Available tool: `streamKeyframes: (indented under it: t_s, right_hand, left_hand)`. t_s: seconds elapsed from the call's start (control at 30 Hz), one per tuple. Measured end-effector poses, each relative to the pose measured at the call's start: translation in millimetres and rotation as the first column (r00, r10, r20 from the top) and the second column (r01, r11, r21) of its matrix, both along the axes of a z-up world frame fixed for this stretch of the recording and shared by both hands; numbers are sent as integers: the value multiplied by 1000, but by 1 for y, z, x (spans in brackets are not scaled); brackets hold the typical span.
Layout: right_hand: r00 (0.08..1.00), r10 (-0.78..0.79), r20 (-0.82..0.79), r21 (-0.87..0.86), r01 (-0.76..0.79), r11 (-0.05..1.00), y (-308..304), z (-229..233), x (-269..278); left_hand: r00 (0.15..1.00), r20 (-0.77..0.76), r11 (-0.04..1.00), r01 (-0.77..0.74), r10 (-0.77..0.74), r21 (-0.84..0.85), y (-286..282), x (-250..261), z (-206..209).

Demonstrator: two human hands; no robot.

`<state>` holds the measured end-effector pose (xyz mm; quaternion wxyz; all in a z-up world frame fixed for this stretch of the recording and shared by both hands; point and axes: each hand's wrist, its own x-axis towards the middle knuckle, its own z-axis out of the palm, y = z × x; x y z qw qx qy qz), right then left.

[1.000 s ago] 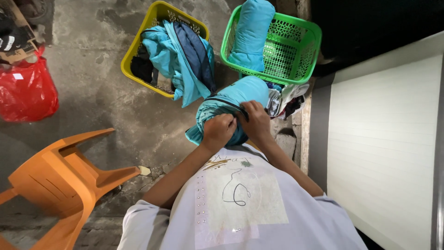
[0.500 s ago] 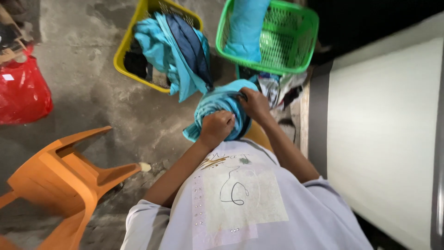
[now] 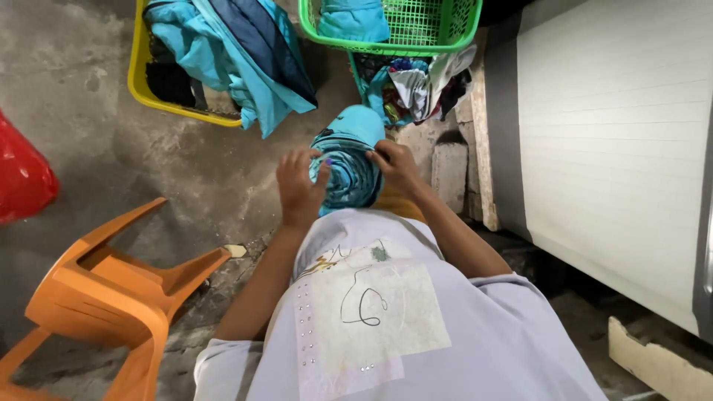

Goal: The person folds and organizes various items of clothing and fabric by hand, placing some items into a green basket while others remain in a yellow basket or on the floor.

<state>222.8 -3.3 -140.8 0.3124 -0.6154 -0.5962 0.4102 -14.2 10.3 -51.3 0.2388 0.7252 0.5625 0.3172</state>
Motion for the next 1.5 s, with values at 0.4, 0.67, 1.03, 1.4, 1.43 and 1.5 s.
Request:
streamKeyframes:
  t_s: [0.4,0.67,1.03,1.4,1.43,1.5]
  right_hand:
    - [984,-15,-177,44,23,999,22,104,-10]
    - [970,-9,-243,-9,8,1000,35,93,37]
    - [922,-7,-387,-63,-19,998,73,67,173]
    - [899,231,-371,87,-214,973,104,55,256]
    - [908,260,-330,105,-238,966,104,58,262]
    - [919,314,-240,145,-286,947,109,66,271]
  left_hand:
    - [1000,-16,993,5,-7,-117,28,-1,7]
    - [963,-228,975,-176,142,-135,26,61,-6]
    - [992,-70,963,-122,108,-241,87,193,-45]
    - [987,7,986,-159,159,-60,98,274,-37]
    - [986,11,983,-166,168,-75,98,279,-33]
    - [981,10,981,-191,191,-37,98,292,-17]
